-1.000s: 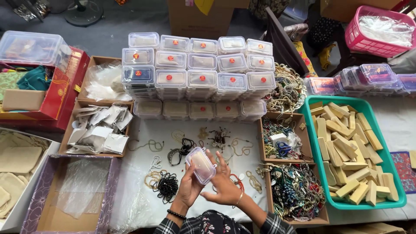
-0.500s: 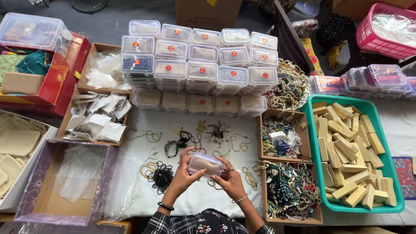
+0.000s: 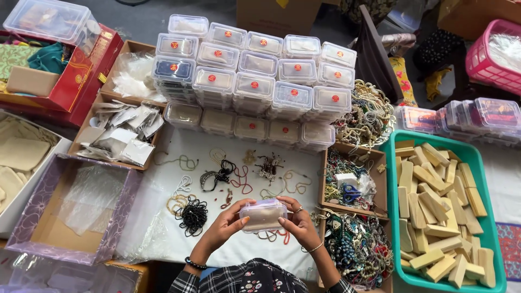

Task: The person organizes various jewelry items on a table. They pick up necklaces and bracelets, place them into small plastic containers, and arrange them in stacks. The person also handles small fabric pouches and wooden blocks during the process.

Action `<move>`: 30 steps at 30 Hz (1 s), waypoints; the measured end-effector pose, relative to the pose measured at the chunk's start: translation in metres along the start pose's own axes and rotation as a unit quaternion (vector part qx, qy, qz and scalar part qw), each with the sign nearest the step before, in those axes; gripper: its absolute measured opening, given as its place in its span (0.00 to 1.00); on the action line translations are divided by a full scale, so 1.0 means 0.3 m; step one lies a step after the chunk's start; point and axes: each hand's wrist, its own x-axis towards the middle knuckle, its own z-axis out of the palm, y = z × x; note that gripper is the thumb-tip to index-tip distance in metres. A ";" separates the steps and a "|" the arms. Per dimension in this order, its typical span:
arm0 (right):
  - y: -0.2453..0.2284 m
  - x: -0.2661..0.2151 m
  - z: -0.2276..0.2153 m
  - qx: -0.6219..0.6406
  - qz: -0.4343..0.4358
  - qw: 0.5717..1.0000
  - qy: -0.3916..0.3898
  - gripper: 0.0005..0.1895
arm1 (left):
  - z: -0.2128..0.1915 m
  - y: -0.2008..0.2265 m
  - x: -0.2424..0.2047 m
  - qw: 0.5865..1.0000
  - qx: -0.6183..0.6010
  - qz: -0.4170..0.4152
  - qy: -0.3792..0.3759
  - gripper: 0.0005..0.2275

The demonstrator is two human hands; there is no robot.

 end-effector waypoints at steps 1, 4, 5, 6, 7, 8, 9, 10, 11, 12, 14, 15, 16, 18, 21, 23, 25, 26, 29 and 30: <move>0.003 0.005 -0.013 0.000 0.001 1.000 -0.005 0.32 | 0.006 -0.005 0.007 1.000 0.000 0.001 0.005 0.27; 0.034 0.011 -0.049 0.050 -0.016 0.998 -0.035 0.28 | 0.024 -0.021 0.016 0.999 -0.022 -0.012 0.028 0.25; 0.054 0.013 -0.068 0.058 -0.011 0.998 -0.034 0.28 | 0.030 -0.025 0.018 0.999 -0.027 -0.008 0.032 0.25; 0.074 0.013 -0.087 0.066 -0.007 0.997 -0.033 0.28 | 0.036 -0.029 0.022 0.999 -0.033 -0.003 0.035 0.25; 0.048 0.011 -0.085 0.067 -0.004 0.997 -0.036 0.28 | 0.045 -0.043 0.023 0.999 -0.034 -0.004 0.039 0.25; 0.021 0.014 -0.082 0.080 0.007 0.996 -0.031 0.31 | 0.047 -0.053 0.028 0.999 -0.028 -0.001 0.043 0.25; -0.007 0.017 -0.080 0.093 0.018 0.995 -0.026 0.34 | 0.050 -0.062 0.034 0.999 -0.022 0.001 0.047 0.25; 0.021 0.020 -0.104 0.094 0.018 0.995 -0.027 0.34 | 0.061 -0.043 0.038 0.999 -0.021 0.001 0.049 0.25; 0.050 0.023 -0.128 0.086 0.011 0.995 -0.040 0.33 | 0.072 -0.024 0.043 0.998 -0.027 0.008 0.052 0.25; 0.079 0.020 -0.153 0.079 0.005 0.996 -0.052 0.31 | 0.088 -0.007 0.046 0.998 -0.034 0.015 0.053 0.26; 0.079 0.018 -0.172 0.066 -0.004 0.996 -0.060 0.28 | 0.108 0.021 0.048 0.998 -0.026 0.021 0.053 0.25; 0.079 0.017 -0.181 0.053 -0.014 0.996 -0.068 0.26 | 0.118 0.035 0.048 0.998 -0.018 0.029 0.052 0.25; 0.075 0.013 -0.186 0.054 -0.013 0.996 -0.068 0.26 | 0.122 0.031 0.048 0.998 -0.018 0.027 0.054 0.25; 0.066 0.007 -0.194 0.068 -0.001 0.995 -0.068 0.25 | 0.129 0.024 0.047 0.997 0.059 0.019 0.054 0.21; 0.032 0.002 -0.198 0.054 0.005 0.996 -0.070 0.25 | 0.143 0.036 0.047 0.995 0.080 0.022 0.050 0.21; 0.034 -0.002 -0.205 0.050 0.005 0.996 -0.075 0.25 | 0.155 0.048 0.045 0.996 0.070 0.022 0.048 0.22; 0.039 -0.005 -0.213 0.046 0.003 0.996 -0.079 0.25 | 0.161 0.049 0.042 0.997 0.061 0.024 0.045 0.22; 0.043 -0.007 -0.219 0.019 0.004 0.996 -0.084 0.24 | 0.162 0.043 0.042 0.997 0.057 0.023 0.045 0.22; 0.016 -0.011 -0.221 -0.028 -0.016 0.995 -0.099 0.24 | 0.163 0.028 0.042 0.997 0.054 0.020 0.042 0.22; 0.002 -0.013 -0.218 -0.048 -0.037 0.992 -0.109 0.23 | 0.163 0.023 0.041 0.998 0.055 0.019 0.040 0.22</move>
